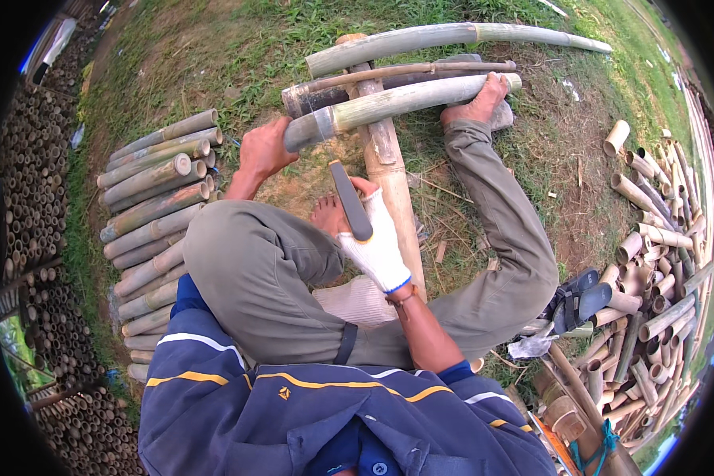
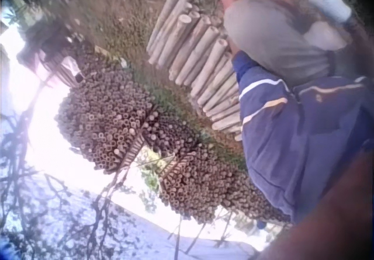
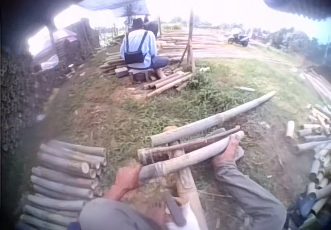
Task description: The person sits on the ground and uses a hand saw to cut bamboo poles into shorter sections. They repeatedly position a bamboo pole on a makeshift support, saw through it, and place the cut pieces aside. Another person is visible in the background working with bamboo as well.
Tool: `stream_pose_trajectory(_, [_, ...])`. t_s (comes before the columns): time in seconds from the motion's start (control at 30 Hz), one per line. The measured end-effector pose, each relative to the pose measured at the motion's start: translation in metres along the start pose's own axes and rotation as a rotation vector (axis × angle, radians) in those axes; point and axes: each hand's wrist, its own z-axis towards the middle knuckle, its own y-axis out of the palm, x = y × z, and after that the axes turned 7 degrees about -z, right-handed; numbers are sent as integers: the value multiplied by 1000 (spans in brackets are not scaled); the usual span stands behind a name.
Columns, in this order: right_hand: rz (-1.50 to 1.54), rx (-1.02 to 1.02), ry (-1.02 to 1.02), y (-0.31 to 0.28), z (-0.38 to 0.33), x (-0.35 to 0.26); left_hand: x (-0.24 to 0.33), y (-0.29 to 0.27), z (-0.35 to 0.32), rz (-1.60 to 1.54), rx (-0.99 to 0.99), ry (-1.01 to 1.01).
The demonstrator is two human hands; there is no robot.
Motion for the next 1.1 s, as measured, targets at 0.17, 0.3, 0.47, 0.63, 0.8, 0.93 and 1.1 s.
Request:
stream_pose_trajectory(0.17, [173,11,62,10,38,15,-1,-20,17,5,-131,6])
stream_pose_trajectory(0.3, [-43,-8,58,-21,-71,1,-8,-19,7,51,-127,-56])
stream_pose_trajectory(0.47, [-162,-49,104,-65,-119,-30,-3,-12,3,40,-79,-62])
stream_pose_trajectory(0.63, [79,148,-126,33,70,31,8,3,7,11,46,13])
stream_pose_trajectory(0.8, [206,23,-21,21,51,23,1,-11,2,-27,-69,-29])
stream_pose_trajectory(0.93, [-43,-64,146,-46,-100,-9,-7,-19,1,-11,-123,-81])
stream_pose_trajectory(1.1, [-82,-47,113,-46,-66,-13,-7,-17,5,10,-82,-64])
